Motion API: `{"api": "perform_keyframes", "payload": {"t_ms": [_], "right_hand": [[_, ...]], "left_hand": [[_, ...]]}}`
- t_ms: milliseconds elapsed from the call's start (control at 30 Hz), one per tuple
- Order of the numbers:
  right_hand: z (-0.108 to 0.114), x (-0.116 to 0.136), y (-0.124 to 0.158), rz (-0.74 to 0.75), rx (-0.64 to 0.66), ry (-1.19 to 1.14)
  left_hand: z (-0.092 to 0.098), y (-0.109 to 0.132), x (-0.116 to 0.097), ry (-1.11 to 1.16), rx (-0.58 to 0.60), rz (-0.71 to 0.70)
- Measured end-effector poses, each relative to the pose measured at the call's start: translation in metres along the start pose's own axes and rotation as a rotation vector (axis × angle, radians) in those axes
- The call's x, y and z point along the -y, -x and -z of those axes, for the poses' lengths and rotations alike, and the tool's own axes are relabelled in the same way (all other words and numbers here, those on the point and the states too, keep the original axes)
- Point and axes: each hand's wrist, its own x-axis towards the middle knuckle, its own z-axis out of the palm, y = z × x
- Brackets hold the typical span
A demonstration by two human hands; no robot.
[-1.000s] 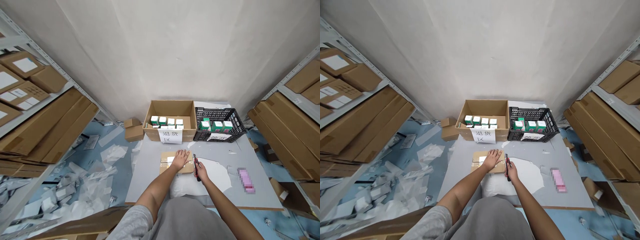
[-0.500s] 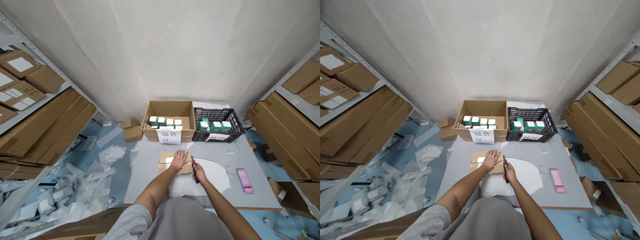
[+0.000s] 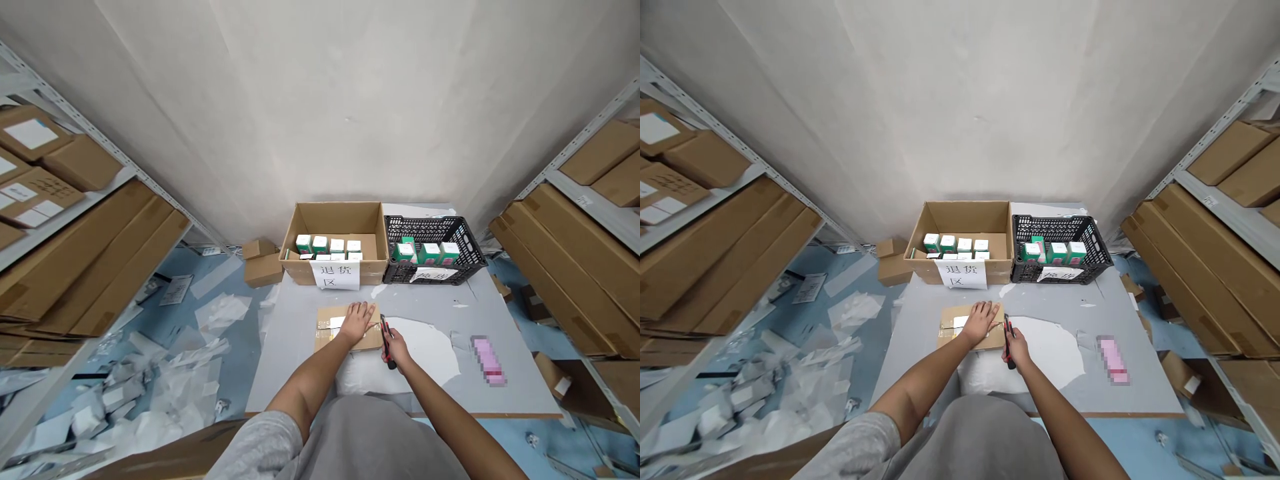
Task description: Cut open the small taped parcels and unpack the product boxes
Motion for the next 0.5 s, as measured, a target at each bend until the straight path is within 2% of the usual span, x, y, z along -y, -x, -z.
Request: {"api": "perform_keyframes", "payload": {"t_ms": [267,500], "right_hand": [[-0.007,0.001,0.001,0.009,-0.032,-0.02],[-0.004,-0.011,0.007,0.019,-0.02,0.018]], "left_hand": [[0.002,-0.002,0.0,-0.021,0.023,-0.011],[-0.001,-0.003,0.002,-0.011,0.017,-0.014]]}}
